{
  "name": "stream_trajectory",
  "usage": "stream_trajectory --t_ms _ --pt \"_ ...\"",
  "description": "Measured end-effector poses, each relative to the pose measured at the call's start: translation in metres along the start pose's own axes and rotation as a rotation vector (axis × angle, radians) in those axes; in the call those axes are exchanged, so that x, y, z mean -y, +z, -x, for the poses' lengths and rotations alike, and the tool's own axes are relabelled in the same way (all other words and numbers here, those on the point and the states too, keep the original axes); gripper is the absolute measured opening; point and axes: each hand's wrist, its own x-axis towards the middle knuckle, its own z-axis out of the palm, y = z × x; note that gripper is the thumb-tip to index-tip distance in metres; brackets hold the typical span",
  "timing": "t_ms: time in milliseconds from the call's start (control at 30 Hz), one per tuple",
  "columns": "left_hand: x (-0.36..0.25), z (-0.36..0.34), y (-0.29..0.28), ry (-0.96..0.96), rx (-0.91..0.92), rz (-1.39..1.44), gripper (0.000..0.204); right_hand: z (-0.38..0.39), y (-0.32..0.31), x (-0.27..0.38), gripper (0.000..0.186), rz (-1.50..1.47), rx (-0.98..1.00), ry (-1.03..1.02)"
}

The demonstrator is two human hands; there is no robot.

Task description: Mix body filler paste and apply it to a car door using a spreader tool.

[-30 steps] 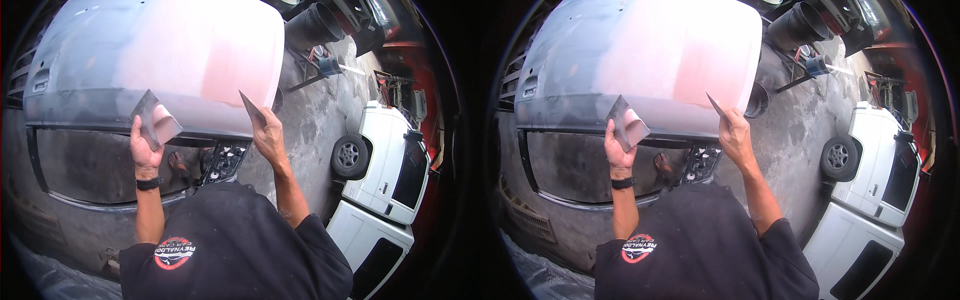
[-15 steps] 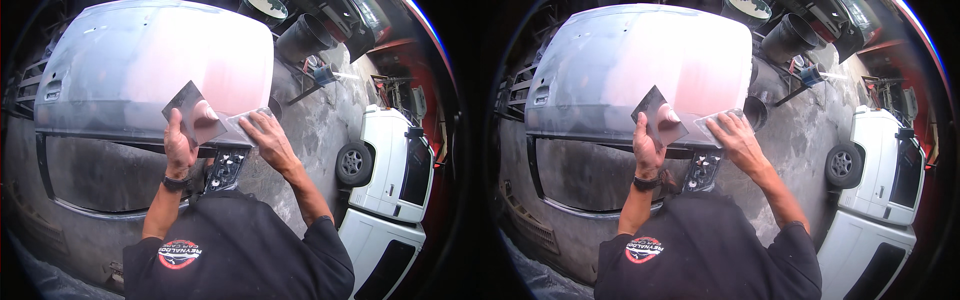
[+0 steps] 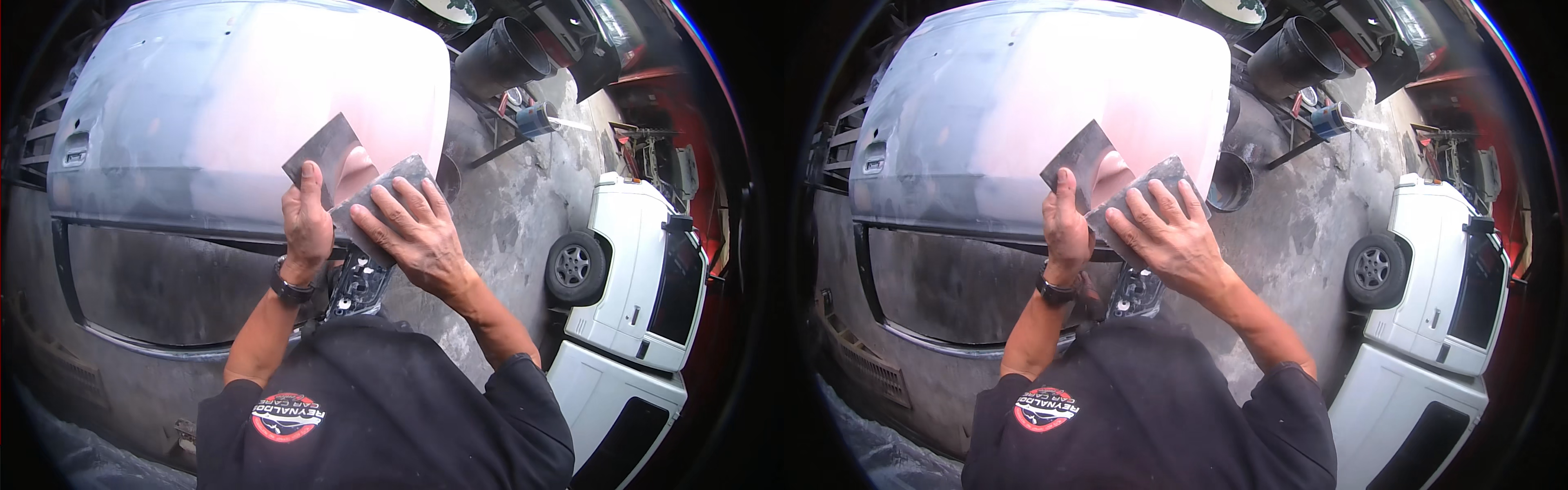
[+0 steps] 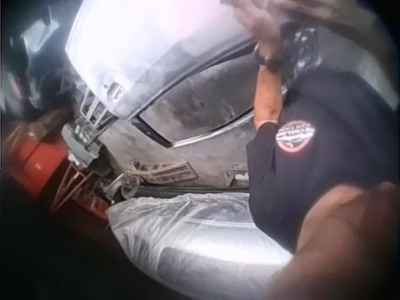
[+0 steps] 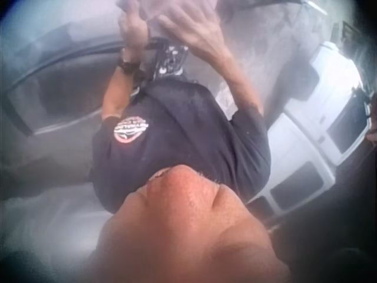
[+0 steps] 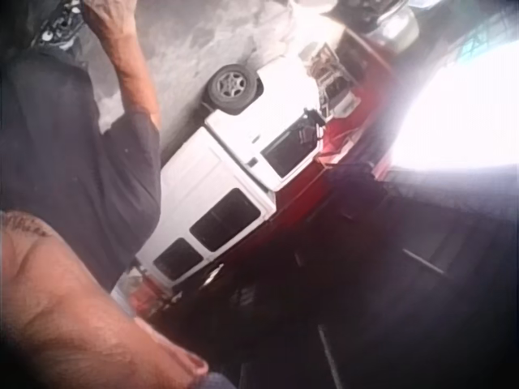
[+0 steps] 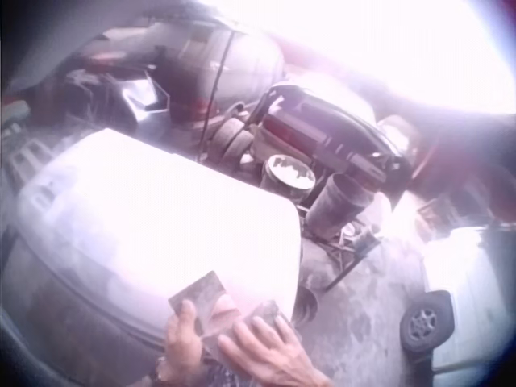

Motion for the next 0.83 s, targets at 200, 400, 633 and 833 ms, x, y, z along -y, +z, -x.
stream_trajectory --t_ms 200,400,633,833 --pt "-0.026 -0.061 -0.049 0.115 -0.140 0.196 0.049 -0.013 0.027 -0.049 0.042 -0.417 -0.036 0.120" --pt "-0.057 -0.095 -0.187 -0.036 0.157 0.596 0.043 -0.033 0.023 -0.141 0.032 -0.769 -0.202 0.526" --pt "-0.034 -0.100 -0.253 0.033 0.344 0.832 0.041 -0.092 0.070 -0.244 0.035 -0.597 -0.069 0.604" --pt "-0.026 -0.111 -0.266 0.067 0.466 0.733 0.039 -0.161 0.110 -0.307 0.036 -0.251 0.081 0.574"
